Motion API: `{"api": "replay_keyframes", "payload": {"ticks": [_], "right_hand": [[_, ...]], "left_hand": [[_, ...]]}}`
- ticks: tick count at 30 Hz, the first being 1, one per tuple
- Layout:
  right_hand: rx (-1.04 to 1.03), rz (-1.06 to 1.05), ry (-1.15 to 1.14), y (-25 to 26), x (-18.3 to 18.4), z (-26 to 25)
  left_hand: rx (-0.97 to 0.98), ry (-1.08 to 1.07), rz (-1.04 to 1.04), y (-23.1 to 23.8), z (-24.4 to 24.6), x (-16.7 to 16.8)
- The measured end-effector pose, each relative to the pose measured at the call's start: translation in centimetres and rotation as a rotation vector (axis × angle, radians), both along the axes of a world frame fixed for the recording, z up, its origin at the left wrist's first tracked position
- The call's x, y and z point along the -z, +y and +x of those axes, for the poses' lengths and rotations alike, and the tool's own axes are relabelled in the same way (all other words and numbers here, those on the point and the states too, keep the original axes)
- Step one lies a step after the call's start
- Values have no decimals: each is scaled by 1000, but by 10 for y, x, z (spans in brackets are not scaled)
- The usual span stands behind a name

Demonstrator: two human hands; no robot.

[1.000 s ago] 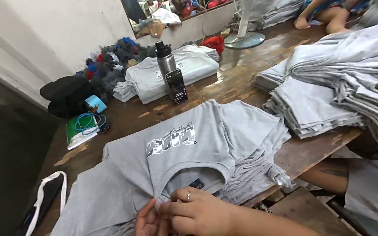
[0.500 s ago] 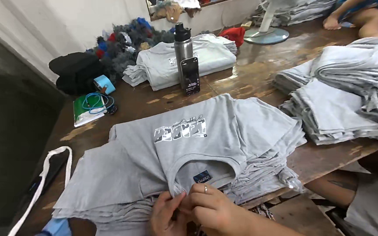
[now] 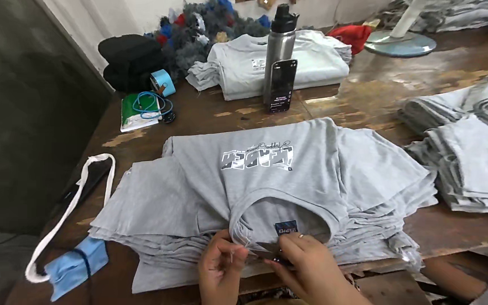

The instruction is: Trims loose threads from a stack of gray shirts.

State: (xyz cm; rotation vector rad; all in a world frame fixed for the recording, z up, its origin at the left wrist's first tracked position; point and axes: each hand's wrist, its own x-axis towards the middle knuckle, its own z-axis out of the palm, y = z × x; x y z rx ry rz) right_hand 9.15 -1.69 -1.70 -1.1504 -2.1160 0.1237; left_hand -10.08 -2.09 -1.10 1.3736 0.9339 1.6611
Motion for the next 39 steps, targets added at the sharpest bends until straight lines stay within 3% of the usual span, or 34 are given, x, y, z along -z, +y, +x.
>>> {"api": "replay_keyframes", "payload": {"ticks": [12, 22, 27, 32, 39], "right_hand": [[7, -6, -23, -4, -6, -15], [34, 19, -14, 1, -3, -20], [-118, -103, 130, 0, -12, 0], [-170, -238, -47, -6, -30, 24], [-64, -135, -49, 1, -25, 3]], "left_hand": [[131, -24, 45, -2, -6, 4], [120, 25, 84, -4, -3, 5], [130, -54, 57, -3, -5, 5], [170, -117, 38, -2, -8, 5], [238, -130, 52, -1, -11, 5]]}}
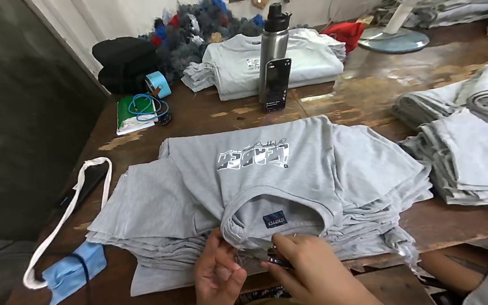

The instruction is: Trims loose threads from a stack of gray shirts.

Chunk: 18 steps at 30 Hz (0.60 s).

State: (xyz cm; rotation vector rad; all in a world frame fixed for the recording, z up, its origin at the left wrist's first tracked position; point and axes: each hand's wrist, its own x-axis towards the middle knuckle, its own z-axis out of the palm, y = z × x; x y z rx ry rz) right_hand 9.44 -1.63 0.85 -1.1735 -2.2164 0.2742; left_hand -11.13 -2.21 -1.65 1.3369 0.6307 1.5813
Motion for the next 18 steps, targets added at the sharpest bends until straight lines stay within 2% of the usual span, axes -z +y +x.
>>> {"api": "replay_keyframes", "payload": {"ticks": [13, 18], "right_hand": [[43, 47, 12, 7, 6, -19], [41, 37, 145, 4, -5, -3]], "left_hand": [[47, 8, 40, 1, -4, 4], [75, -96, 0, 2, -7, 4]]}}
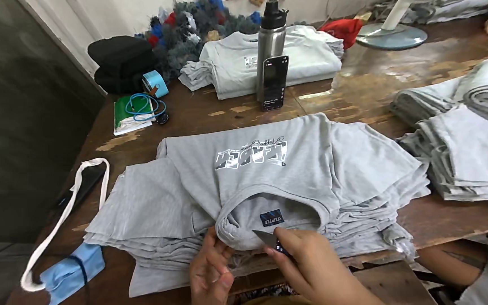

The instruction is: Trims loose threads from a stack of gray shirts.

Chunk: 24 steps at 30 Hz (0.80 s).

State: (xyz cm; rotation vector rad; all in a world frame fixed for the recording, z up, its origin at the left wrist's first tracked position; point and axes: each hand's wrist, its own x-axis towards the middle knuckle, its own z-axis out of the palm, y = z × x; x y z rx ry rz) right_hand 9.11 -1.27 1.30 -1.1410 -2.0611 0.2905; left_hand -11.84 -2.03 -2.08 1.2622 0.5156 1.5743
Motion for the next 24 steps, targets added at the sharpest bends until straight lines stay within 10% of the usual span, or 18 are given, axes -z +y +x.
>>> {"api": "replay_keyframes", "payload": {"ticks": [9, 24], "right_hand": [[-21, 37, 230, 9, 2, -1], [-381, 14, 546, 8, 14, 0]], "left_hand": [[8, -349, -232, 3, 16, -20], [-18, -288, -206, 0, 17, -13]]}}
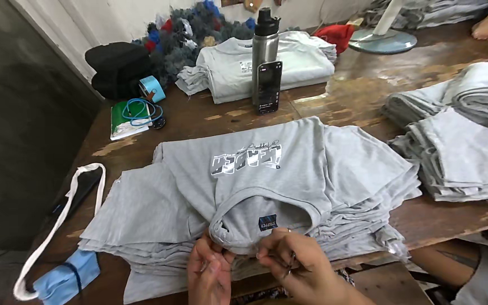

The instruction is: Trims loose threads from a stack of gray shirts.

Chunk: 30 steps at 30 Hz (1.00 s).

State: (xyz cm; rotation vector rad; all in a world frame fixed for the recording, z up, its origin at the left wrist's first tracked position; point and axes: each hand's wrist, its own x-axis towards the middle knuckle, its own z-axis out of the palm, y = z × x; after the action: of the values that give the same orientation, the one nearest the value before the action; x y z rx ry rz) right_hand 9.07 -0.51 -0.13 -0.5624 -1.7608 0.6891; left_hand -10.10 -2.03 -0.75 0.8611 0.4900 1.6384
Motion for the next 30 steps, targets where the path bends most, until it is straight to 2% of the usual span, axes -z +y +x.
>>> {"api": "replay_keyframes", "payload": {"ticks": [4, 6, 8, 11, 16, 20, 30], "right_hand": [[18, -5, 80, 0, 0, 0], [26, -3, 106, -1, 0, -3], [22, -10, 130, -1, 1, -6], [70, -23, 83, -1, 1, -5], [389, 9, -442, -5, -6, 17], [422, 35, -695, -14, 0, 18], [526, 50, -775, -7, 4, 3]], "left_hand": [[-242, 575, 79, -3, 11, -2], [-325, 742, 97, -5, 21, 0], [-368, 819, 97, -5, 27, 4], [-389, 810, 84, -2, 30, 2], [-278, 686, 25, -2, 19, -5], [-154, 589, 53, -2, 11, -3], [-114, 543, 78, -3, 8, 2]]}}
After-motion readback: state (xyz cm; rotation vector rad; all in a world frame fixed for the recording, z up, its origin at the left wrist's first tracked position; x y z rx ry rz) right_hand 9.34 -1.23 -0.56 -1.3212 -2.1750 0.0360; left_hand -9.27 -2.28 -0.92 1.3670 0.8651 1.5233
